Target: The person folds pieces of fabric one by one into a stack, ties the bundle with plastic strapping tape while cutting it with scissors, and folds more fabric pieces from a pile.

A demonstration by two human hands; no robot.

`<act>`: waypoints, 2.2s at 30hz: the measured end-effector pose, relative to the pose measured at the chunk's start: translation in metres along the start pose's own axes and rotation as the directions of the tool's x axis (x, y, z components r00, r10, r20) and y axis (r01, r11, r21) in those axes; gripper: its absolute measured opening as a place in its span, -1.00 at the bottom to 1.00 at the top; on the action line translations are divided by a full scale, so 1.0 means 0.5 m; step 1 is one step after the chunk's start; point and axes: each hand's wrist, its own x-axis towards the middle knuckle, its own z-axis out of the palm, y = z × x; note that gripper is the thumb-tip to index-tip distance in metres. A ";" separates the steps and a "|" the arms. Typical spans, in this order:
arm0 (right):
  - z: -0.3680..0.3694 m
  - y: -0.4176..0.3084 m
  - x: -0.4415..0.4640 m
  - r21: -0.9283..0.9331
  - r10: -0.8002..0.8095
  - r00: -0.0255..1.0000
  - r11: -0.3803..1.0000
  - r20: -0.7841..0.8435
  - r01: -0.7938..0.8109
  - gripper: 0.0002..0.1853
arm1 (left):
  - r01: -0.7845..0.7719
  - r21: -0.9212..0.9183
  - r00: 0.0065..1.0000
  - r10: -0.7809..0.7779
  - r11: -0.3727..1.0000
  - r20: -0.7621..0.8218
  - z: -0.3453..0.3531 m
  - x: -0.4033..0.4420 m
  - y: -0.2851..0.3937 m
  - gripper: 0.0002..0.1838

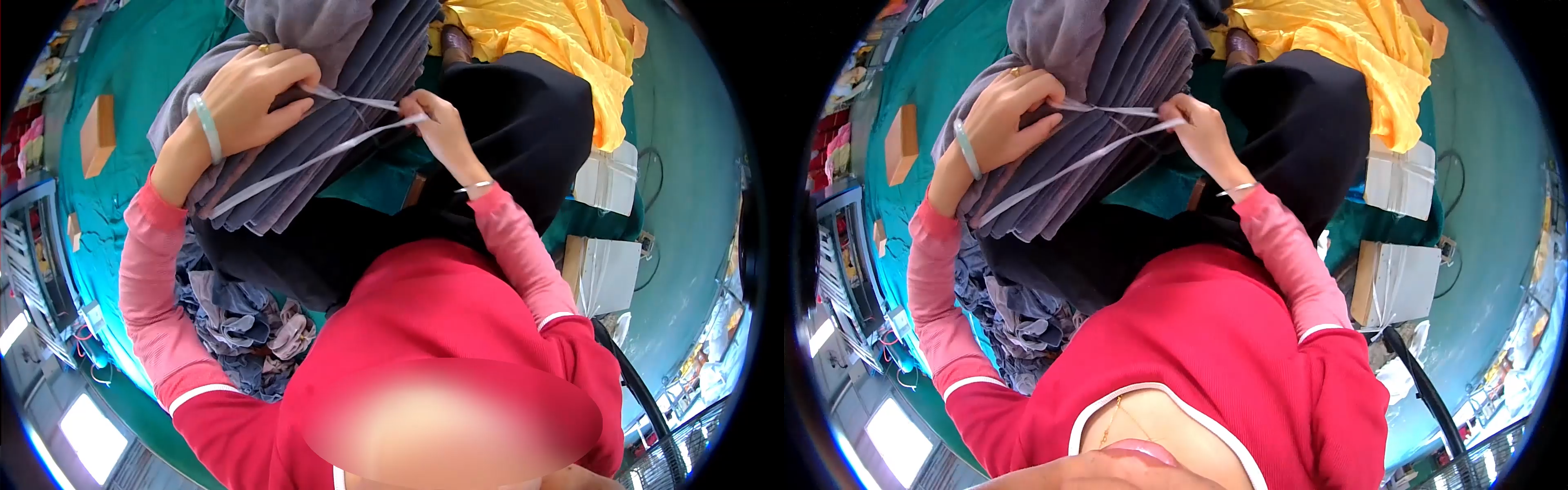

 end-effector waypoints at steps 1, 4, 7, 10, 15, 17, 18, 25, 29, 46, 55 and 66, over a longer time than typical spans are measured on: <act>-0.020 -0.025 -0.009 0.226 0.053 0.998 0.972 0.045 -0.062 -0.87 | 0.006 0.012 1.000 -0.006 1.000 -0.029 -0.007 0.002 0.011 -0.83; -0.140 -0.166 -0.067 0.332 -0.043 0.973 0.943 0.225 -0.035 -0.43 | -0.045 0.110 0.999 0.043 0.993 0.022 -0.023 0.018 0.038 -0.64; -0.278 -0.242 -0.117 0.212 -0.150 0.987 0.964 -0.054 0.158 -0.52 | -0.200 0.283 0.979 0.183 0.938 0.086 -0.025 0.053 0.090 -0.54; -0.425 -0.138 -0.121 0.125 -0.127 0.853 0.968 -0.507 0.218 -0.68 | -0.197 0.320 0.958 0.112 0.927 0.264 0.015 0.080 0.113 -0.35; -0.531 0.240 -0.148 0.136 0.370 0.810 0.928 -0.455 -0.347 -0.73 | -0.199 0.548 0.909 -0.057 0.813 0.414 0.058 0.096 0.108 -0.34; -0.510 0.393 -0.165 0.099 0.547 0.791 0.834 -0.276 -0.542 -0.82 | -0.196 0.581 0.900 -0.091 0.790 0.427 0.057 0.095 0.110 -0.37; -0.480 0.452 -0.174 0.059 0.588 0.767 0.802 -0.256 -0.595 -0.81 | -0.193 0.598 0.894 -0.112 0.778 0.434 0.057 0.094 0.112 -0.38; -0.341 0.637 -0.192 -0.575 0.516 0.694 0.401 -0.501 -0.713 -0.54 | -0.194 0.587 0.952 0.006 0.786 0.306 0.096 0.080 0.100 -0.91; -0.317 0.568 -0.167 -0.617 0.625 0.633 0.290 -0.457 -0.732 -0.44 | -0.162 0.394 0.975 0.086 0.905 0.204 0.110 0.064 0.147 -0.88; -0.304 -0.076 -0.155 0.593 0.075 0.973 0.782 0.219 -0.194 -0.22 | -0.114 -0.583 0.989 0.037 0.804 -0.143 0.211 -0.077 0.295 -0.55; -0.197 -0.136 -0.161 0.385 0.041 0.545 0.662 0.837 -0.642 -0.23 | -0.278 -0.611 0.908 -0.005 0.741 -0.419 0.171 -0.072 0.321 -0.53; -0.110 -0.168 -0.088 0.249 0.117 0.499 0.756 0.859 -0.605 -0.27 | -0.250 -0.622 0.921 -0.017 0.742 -0.390 0.177 -0.080 0.327 -0.62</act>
